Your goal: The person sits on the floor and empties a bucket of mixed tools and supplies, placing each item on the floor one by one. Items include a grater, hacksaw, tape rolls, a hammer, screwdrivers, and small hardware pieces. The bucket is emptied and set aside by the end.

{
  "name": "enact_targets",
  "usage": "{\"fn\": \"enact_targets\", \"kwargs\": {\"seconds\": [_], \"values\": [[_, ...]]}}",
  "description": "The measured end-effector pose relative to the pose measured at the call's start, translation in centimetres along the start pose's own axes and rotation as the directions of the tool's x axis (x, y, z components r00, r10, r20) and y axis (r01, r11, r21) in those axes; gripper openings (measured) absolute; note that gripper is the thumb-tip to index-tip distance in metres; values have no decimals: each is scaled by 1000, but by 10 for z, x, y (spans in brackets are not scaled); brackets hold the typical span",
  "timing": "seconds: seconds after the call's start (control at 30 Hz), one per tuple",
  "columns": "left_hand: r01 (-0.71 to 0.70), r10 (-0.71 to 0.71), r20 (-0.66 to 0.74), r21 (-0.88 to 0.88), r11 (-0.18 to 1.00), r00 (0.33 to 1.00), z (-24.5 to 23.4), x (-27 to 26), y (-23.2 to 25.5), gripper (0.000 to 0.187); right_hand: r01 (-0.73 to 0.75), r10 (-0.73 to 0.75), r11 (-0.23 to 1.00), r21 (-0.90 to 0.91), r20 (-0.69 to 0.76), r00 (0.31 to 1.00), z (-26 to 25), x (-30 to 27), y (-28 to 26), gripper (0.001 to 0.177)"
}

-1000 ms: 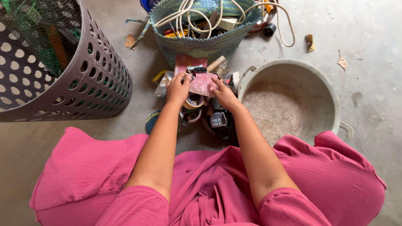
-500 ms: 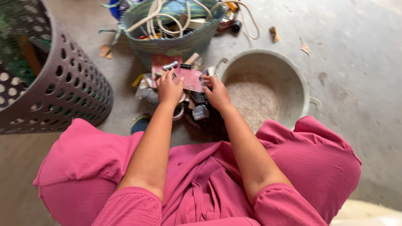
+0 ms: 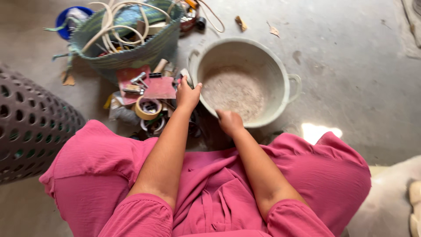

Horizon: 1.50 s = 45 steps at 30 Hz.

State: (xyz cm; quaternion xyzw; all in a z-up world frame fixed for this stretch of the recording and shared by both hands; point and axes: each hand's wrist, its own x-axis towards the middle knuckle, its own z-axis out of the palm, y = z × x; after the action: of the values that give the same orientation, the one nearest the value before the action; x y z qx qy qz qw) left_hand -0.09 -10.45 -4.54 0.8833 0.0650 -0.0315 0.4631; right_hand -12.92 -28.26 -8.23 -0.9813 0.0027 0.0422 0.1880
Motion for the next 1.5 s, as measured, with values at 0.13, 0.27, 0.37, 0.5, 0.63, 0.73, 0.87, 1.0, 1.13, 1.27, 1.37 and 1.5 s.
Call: {"fn": "enact_targets", "kwargs": {"seconds": [0.13, 0.27, 0.37, 0.5, 0.63, 0.73, 0.87, 1.0, 1.13, 1.27, 1.37, 1.5], "values": [[-76, 93, 144, -119, 990, 985, 24, -6, 34, 71, -83, 89, 996, 38, -197, 976, -54, 34, 5, 33], [-122, 233, 282, -361, 924, 931, 36, -23, 74, 66, -51, 227, 912, 408, -396, 890, -138, 64, 55, 27], [-127, 297, 319, -460, 879, 900, 42, -34, 104, 68, 80, 308, 810, 580, -538, 785, -214, 66, 103, 33], [-175, 296, 376, -324, 930, 878, 50, -50, 122, 74, 342, 602, 299, 891, -454, 656, -277, 34, 144, 38], [-73, 186, 412, -275, 959, 892, 70, -44, 141, 82, 673, 656, -150, 724, -436, 616, -288, 18, 167, 51], [187, 100, 537, -453, 872, 838, 90, -30, 156, 83, 738, 607, -381, 557, -451, 654, -274, 27, 188, 58], [411, 142, 685, -574, 708, 714, 134, -10, 181, 75, 760, 705, -483, 436, -321, 632, -233, 42, 226, 61], [532, 39, 751, -502, 682, 659, 168, -10, 182, 67, 661, 871, -422, 621, 76, 485, -171, 45, 265, 67], [625, -96, 766, -437, 647, 635, 172, -28, 161, 63, 694, 835, -502, 517, 80, 544, -127, 39, 275, 78], [608, 25, 761, -537, 584, 648, 166, -27, 167, 56, 684, 837, -438, 583, -12, 547, -167, 33, 267, 82], [501, 193, 731, -611, 613, 655, 159, -26, 190, 58, 713, 766, -439, 546, -187, 615, -217, 21, 247, 84], [352, 390, 632, -733, 582, 670, 146, -22, 215, 64, 715, 565, -562, 417, -437, 699, -255, 18, 229, 83]]}}
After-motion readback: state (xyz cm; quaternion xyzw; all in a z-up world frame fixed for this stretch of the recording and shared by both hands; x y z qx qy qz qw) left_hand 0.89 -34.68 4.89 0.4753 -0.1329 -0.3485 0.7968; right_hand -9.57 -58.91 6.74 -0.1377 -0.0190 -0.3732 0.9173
